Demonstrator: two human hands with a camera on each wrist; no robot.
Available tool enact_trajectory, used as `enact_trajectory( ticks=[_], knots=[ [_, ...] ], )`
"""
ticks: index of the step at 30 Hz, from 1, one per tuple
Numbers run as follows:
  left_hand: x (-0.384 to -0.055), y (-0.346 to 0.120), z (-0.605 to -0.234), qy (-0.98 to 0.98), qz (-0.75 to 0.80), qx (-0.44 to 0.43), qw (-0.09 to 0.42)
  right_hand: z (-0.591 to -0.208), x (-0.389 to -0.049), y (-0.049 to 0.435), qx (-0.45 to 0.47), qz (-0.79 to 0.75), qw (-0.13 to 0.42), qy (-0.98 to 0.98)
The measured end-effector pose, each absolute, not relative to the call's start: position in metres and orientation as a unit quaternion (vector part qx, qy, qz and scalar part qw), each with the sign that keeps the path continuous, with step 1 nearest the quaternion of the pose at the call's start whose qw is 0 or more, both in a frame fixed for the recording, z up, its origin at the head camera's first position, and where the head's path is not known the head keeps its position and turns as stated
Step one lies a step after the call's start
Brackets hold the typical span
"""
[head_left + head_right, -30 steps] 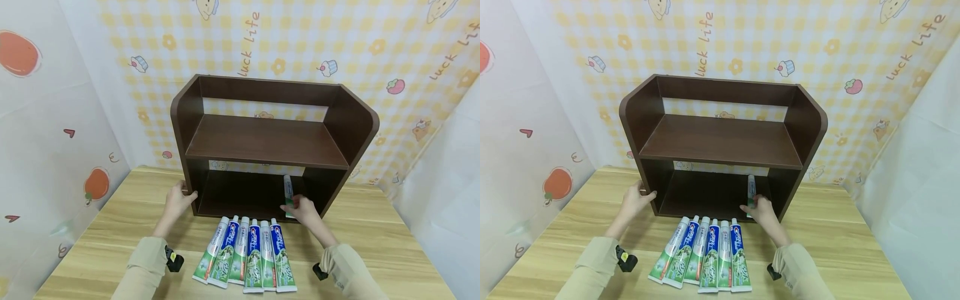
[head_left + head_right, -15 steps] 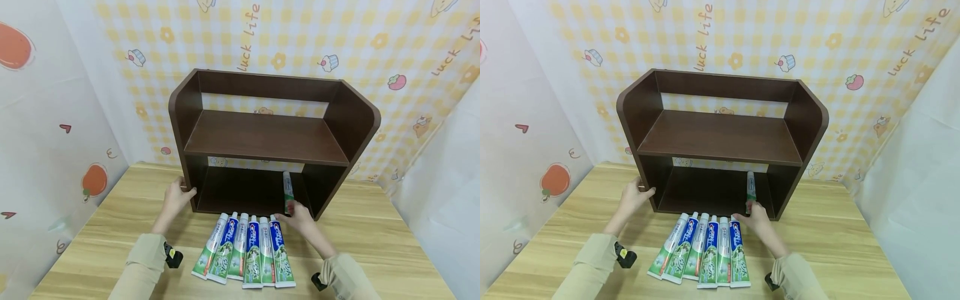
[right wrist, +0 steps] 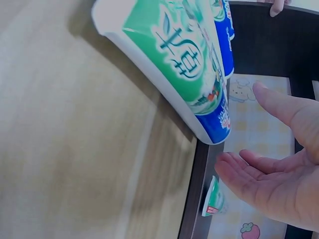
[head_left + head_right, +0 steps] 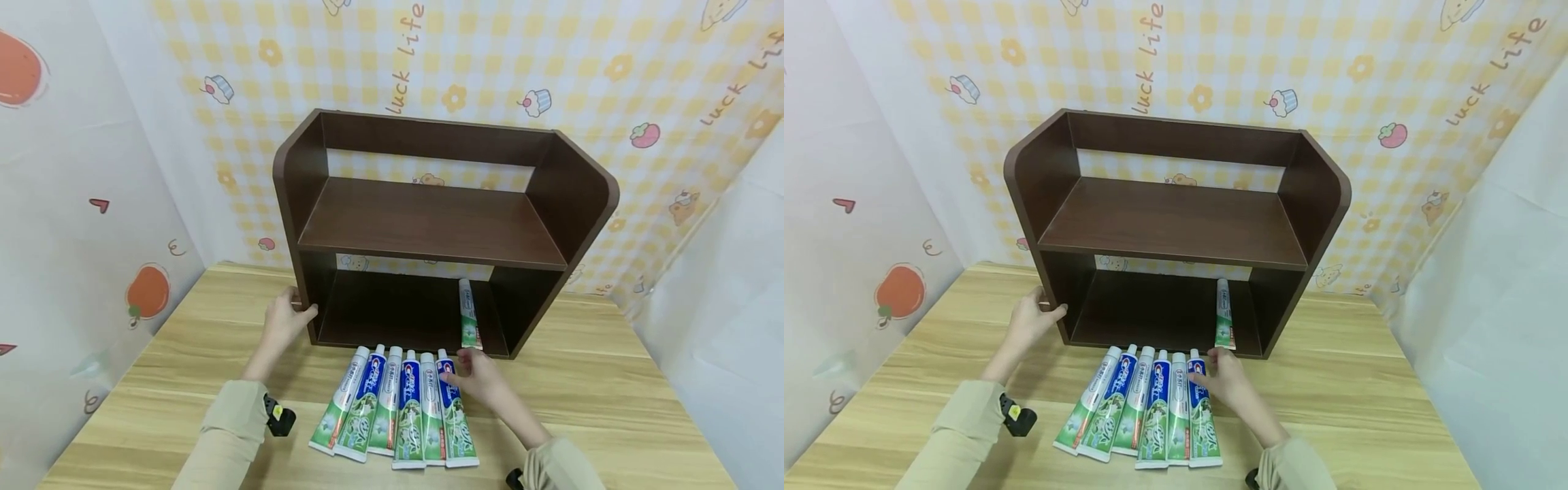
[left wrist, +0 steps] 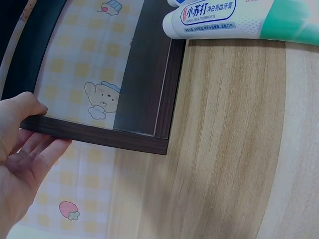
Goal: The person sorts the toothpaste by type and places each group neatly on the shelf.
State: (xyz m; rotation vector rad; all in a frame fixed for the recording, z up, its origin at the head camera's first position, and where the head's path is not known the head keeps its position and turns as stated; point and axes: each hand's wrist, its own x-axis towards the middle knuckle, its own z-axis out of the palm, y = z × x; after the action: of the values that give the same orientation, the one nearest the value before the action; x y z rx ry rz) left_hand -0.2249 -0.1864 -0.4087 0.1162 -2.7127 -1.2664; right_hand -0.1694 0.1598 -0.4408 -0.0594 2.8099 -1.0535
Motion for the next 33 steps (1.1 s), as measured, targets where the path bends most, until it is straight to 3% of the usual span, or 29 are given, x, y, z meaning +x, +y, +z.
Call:
enact_trajectory(
  ticks=[33],
  knots=[
    [-0.227, -0.188, -0.409, -0.901, -0.426, 0.034, 0.070, -0.456, -0.140, 0.153, 0.011, -0.335, 0.139, 0.932]
  ],
)
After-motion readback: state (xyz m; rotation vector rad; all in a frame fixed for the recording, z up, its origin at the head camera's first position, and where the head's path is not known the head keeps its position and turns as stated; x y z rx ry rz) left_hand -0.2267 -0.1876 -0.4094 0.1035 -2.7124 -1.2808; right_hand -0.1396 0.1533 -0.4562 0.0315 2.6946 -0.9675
